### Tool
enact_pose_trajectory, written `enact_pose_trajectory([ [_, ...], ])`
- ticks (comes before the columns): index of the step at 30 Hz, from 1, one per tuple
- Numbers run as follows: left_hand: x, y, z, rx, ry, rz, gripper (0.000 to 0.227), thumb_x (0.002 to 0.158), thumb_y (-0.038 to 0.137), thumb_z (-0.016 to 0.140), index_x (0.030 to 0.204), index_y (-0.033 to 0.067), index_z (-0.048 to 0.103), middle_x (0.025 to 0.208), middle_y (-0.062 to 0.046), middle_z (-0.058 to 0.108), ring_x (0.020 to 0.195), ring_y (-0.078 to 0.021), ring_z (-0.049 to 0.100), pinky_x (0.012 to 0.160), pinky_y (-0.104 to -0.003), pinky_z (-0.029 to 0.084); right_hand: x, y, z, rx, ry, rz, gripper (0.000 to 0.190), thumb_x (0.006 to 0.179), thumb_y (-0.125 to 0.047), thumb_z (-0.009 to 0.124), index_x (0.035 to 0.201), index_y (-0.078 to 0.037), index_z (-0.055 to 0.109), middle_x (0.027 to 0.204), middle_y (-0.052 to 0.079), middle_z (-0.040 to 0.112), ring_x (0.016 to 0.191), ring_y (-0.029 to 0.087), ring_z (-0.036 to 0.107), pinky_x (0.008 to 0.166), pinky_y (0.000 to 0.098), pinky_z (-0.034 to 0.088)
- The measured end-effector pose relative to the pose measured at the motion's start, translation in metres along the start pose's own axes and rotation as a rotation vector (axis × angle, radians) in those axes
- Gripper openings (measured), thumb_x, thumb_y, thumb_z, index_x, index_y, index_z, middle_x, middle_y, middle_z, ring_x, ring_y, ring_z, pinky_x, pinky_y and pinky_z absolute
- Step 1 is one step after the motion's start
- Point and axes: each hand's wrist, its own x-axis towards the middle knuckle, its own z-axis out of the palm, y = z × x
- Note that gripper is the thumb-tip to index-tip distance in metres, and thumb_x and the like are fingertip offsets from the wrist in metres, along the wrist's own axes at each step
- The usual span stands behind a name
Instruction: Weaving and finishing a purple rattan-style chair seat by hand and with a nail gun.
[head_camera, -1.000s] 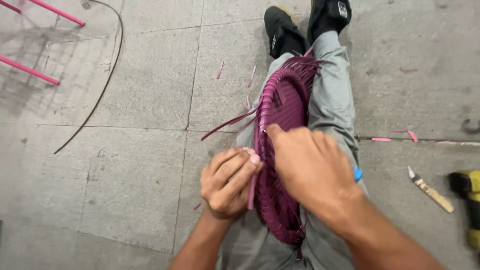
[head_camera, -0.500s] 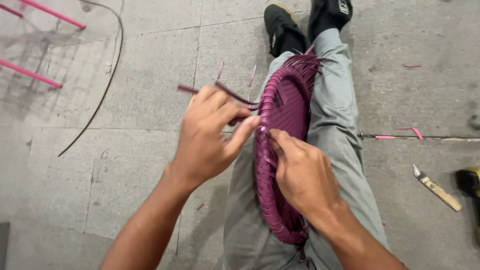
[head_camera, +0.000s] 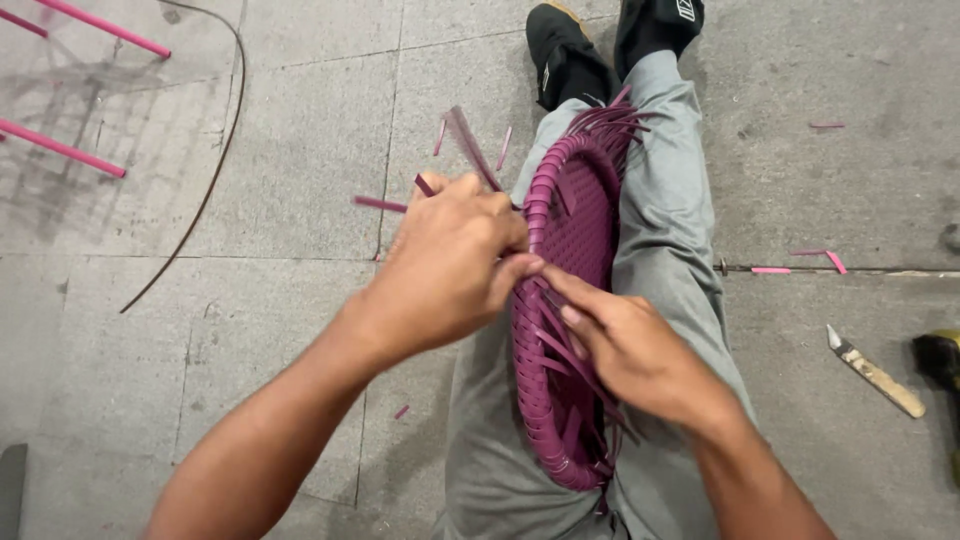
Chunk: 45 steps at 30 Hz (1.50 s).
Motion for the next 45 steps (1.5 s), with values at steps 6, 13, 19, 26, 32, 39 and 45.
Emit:
enact_pose_trajectory([
  [6,0.0,0.001,-0.005,0.02,0.103,0.035,0.019,0.088,0.031,0.078,0.085,0.0116,0.079,0.087,-0.002,0.068,0.094,-0.0244,0.058,0.089,-0.046,0.036,0.002,0.032,0.006,0.702,-0.023,0.31,0.032,0.109,-0.024,0.053,0.123,0.001,0.068,0.093,0.0,0.065,0.084,0.009,0.055,0.077,0.0247,0.046],
  [13,-0.019,-0.015,-0.013,-0.216,-0.02,0.134,0.022,0.087,0.024,0.079,0.102,0.0082,0.076,0.115,-0.007,0.064,0.111,-0.0274,0.056,0.094,-0.044,0.039,0.008,0.023,0.005,0.353,0.005,0.253,0.024,0.103,-0.021,0.062,0.095,0.001,0.068,0.08,-0.004,0.061,0.076,0.005,0.051,0.068,0.0253,0.046],
  [19,-0.027,-0.028,-0.012,-0.149,-0.102,0.274,0.05,0.074,0.01,0.073,0.123,0.0096,0.073,0.128,-0.007,0.062,0.125,-0.0268,0.054,0.112,-0.045,0.036,-0.005,0.044,-0.012,-0.318,-0.027,0.13,0.022,0.097,-0.022,0.068,0.09,-0.001,0.068,0.079,0.015,0.068,0.069,0.028,0.066,0.064,0.0369,0.048],
  [26,-0.026,-0.038,0.008,-0.202,0.039,0.426,0.073,0.066,0.057,0.084,0.119,0.0078,0.07,0.129,-0.006,0.064,0.124,-0.0295,0.056,0.108,-0.047,0.04,0.004,0.012,-0.022,-0.281,-0.159,0.191,0.023,0.093,-0.022,0.068,0.113,-0.012,0.074,0.081,0.01,0.071,0.072,0.024,0.063,0.062,0.0364,0.049],
  [32,-0.031,-0.042,0.024,-0.313,0.122,0.42,0.066,0.07,0.054,0.084,0.115,0.0089,0.071,0.125,-0.003,0.068,0.119,-0.0272,0.061,0.105,-0.045,0.044,-0.005,-0.041,0.006,0.076,0.116,0.291,0.018,0.096,-0.016,0.069,0.102,-0.001,0.076,0.075,0.001,0.07,0.067,0.004,0.057,0.06,0.0256,0.048],
  [39,-0.053,-0.039,0.039,-0.306,0.24,0.42,0.057,0.077,0.048,0.086,0.116,0.0081,0.073,0.12,-0.004,0.07,0.122,-0.026,0.061,0.109,-0.046,0.044,-0.023,-0.059,0.024,-0.334,0.246,-0.026,0.013,0.097,-0.015,0.069,0.098,-0.002,0.07,0.082,0.013,0.072,0.07,0.017,0.071,0.065,0.0342,0.052],
  [45,-0.089,0.003,-0.053,-0.302,0.107,0.082,0.065,0.081,0.037,0.083,0.136,0.0079,0.064,0.139,-0.01,0.065,0.137,-0.0296,0.057,0.122,-0.053,0.036,-0.023,-0.046,-0.008,-0.017,0.154,0.271,0.039,0.091,-0.019,0.069,0.126,-0.003,0.069,0.084,0.005,0.074,0.07,0.012,0.067,0.065,0.0283,0.056],
])
